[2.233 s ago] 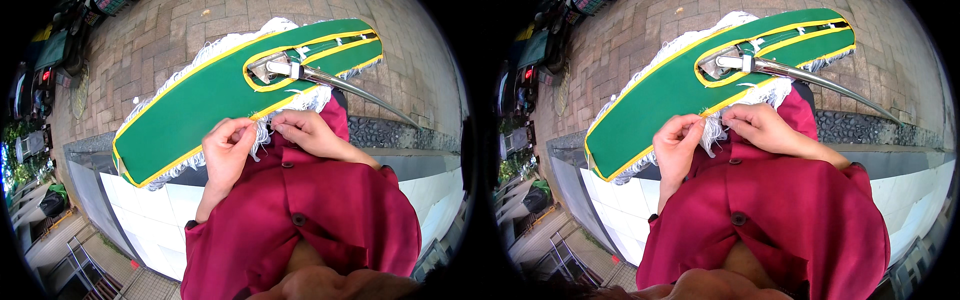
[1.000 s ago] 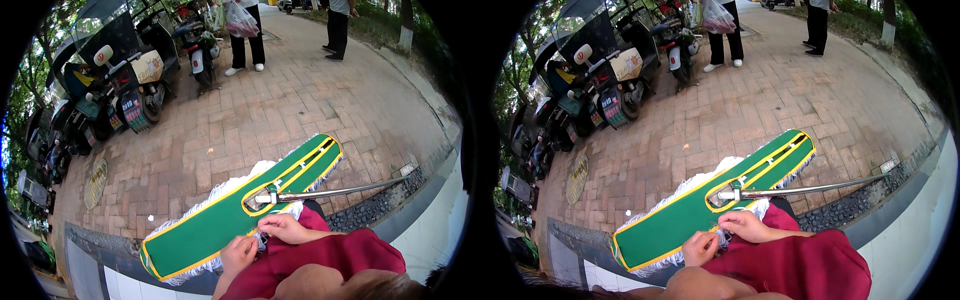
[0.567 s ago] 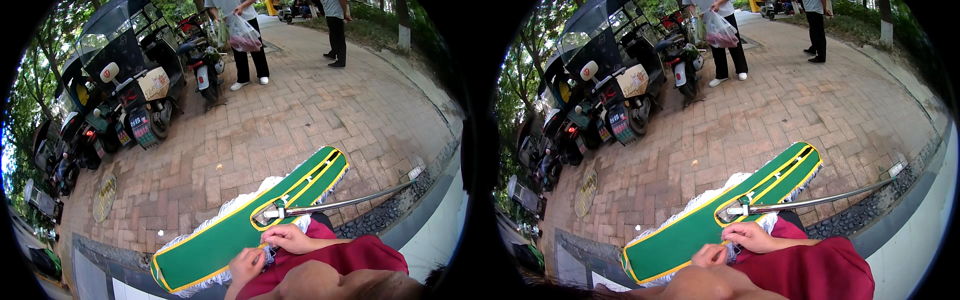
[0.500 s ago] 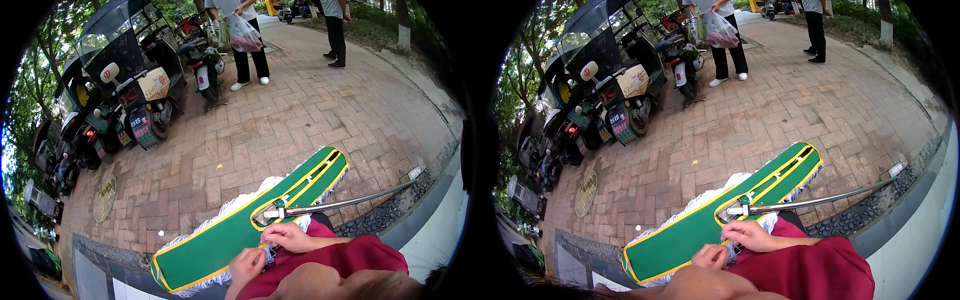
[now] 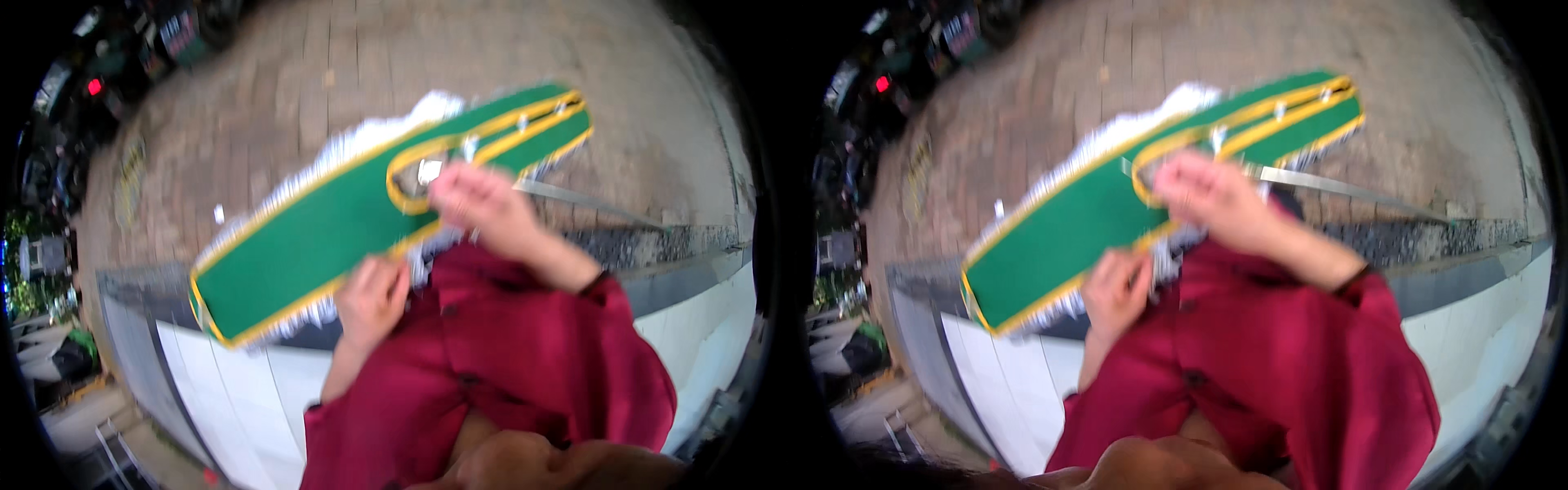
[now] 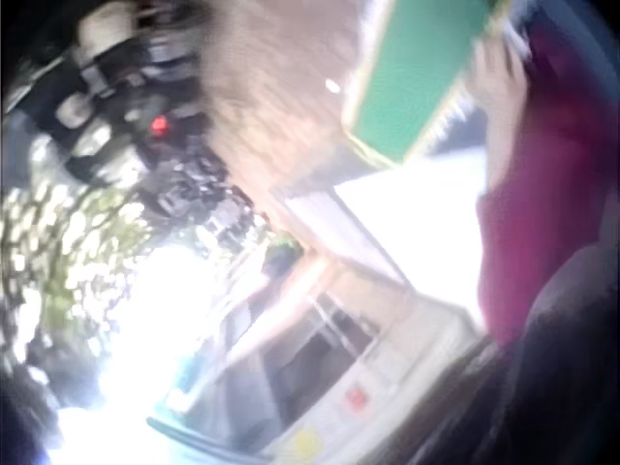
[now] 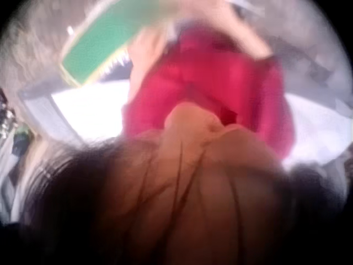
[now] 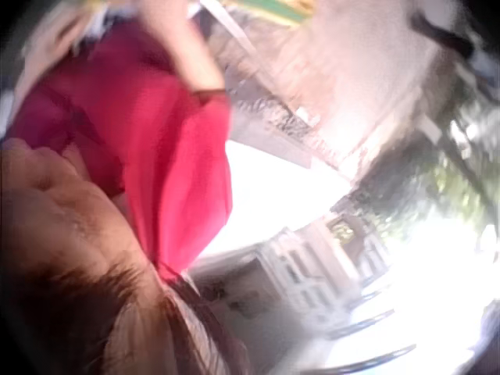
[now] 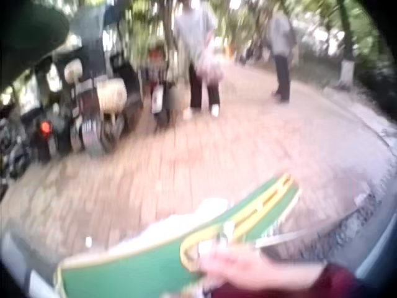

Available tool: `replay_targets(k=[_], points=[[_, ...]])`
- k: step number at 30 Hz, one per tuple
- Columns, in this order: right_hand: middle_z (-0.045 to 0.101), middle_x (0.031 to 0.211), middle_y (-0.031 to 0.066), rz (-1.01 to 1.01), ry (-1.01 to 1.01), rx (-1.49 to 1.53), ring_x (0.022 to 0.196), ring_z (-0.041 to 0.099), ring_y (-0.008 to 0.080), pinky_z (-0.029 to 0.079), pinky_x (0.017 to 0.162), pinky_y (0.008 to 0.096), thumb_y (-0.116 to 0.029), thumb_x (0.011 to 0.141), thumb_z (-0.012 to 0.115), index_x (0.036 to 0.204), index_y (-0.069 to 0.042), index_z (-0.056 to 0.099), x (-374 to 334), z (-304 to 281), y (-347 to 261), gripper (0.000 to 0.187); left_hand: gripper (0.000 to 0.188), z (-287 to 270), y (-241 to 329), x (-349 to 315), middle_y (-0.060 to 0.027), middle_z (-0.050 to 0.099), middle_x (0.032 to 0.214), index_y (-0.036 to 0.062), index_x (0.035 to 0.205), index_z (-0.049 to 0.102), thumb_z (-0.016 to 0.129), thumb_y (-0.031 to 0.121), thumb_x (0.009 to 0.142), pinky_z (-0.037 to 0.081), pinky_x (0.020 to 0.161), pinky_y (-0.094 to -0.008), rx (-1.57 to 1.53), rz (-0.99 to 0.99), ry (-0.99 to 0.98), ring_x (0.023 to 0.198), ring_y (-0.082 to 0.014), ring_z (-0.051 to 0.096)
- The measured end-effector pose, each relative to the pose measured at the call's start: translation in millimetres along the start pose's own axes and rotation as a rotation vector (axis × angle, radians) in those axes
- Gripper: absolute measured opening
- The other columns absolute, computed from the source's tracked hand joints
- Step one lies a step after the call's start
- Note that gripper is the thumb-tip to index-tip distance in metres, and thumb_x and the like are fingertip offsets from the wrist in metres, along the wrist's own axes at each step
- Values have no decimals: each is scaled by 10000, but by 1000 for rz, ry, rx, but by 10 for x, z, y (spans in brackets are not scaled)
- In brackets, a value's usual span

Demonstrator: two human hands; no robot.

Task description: The person is sewing the fringe of a mop head using a needle and thread while sitting on a sidewalk ledge, then uses scissors to cut the thread.

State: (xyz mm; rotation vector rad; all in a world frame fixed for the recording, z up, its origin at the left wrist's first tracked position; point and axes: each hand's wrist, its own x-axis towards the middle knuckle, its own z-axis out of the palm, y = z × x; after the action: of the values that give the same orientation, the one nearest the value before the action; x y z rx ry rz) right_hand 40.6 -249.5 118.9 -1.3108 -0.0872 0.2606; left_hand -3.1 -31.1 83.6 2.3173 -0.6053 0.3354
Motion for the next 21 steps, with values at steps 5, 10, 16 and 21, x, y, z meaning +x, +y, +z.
replay_targets(k=[5, 10, 16, 21], points=[[495, 720, -49, -64, -37, 66, 596, 422, 24, 323, 515, 184, -122, 990, 573, 1003, -14, 579, -139, -135, -207, 109, 148, 63, 47, 62, -46, 658, 807, 63, 820, 690, 773, -2, 717, 499, 564, -296, -33, 63, 38, 642, -207, 642], [499, 726, -37, -162, 4, 29, 562, 395, 26, 302, 494, 185, -87, 981, 574, 1002, 4, 586, -190, -122, -421, 94, 146, 57, 5, 10, -46, 660, 808, 55, 820, 688, 768, -12, 717, 494, 551, -288, -28, 73, 63, 634, -189, 641], [538, 757, -15, -263, 91, -58, 555, 399, 25, 285, 480, 184, -62, 979, 565, 988, 19, 593, -219, -153, -544, 86, 143, 105, 9, 29, -49, 661, 811, 48, 833, 687, 760, -13, 727, 487, 537, -281, -25, 50, 82, 613, -180, 627], [548, 777, -5, -282, 79, 11, 535, 382, 20, 262, 464, 189, -68, 981, 562, 994, 26, 587, -240, -204, -562, 98, 147, 104, 27, 33, -45, 661, 816, 55, 847, 692, 764, -7, 734, 483, 534, -282, -37, 25, 92, 606, -179, 619]])
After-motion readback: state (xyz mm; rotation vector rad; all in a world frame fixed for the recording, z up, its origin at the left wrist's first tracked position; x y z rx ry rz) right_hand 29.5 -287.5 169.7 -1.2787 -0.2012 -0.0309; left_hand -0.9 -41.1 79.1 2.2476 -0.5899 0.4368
